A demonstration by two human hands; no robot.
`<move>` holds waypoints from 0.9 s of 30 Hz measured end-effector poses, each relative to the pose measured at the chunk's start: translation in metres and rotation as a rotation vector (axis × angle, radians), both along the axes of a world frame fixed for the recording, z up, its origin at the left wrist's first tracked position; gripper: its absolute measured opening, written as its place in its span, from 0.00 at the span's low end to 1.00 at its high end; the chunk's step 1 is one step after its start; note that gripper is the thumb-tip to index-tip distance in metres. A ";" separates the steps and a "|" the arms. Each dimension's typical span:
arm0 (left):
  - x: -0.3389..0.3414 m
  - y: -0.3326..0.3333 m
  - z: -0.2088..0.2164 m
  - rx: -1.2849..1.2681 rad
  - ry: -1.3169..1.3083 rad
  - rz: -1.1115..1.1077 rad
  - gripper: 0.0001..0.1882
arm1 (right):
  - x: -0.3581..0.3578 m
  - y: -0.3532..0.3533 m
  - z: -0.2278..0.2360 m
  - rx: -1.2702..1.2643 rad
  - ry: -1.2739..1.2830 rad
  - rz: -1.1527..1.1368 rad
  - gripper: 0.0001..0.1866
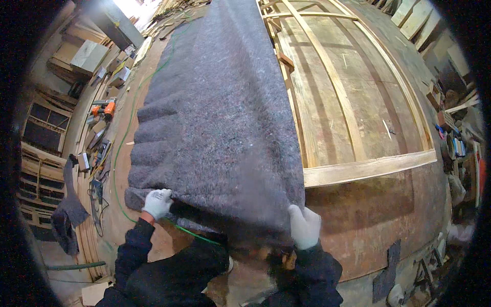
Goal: The person places a dark fabric onto a wooden frame and secures it using a pneumatic nail gun. The person repeatedly staples the fabric along the frame edges while adjusting its position.
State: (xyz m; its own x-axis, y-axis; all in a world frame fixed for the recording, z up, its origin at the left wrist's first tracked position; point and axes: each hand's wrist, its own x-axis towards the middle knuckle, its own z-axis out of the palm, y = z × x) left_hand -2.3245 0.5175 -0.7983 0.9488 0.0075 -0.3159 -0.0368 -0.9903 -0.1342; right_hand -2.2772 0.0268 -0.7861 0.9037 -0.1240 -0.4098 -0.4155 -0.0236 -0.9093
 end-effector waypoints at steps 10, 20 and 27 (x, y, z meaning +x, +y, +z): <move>0.173 -0.249 0.113 -0.553 -0.369 -0.676 0.18 | 0.002 -0.004 -0.003 0.095 -0.009 0.017 0.17; 0.226 -0.369 0.063 -0.422 -0.198 -0.863 0.07 | 0.003 -0.013 -0.006 0.006 0.034 0.104 0.20; 0.210 -0.365 0.025 -0.411 -0.197 -0.857 0.09 | -0.005 -0.001 -0.052 0.087 0.098 0.070 0.22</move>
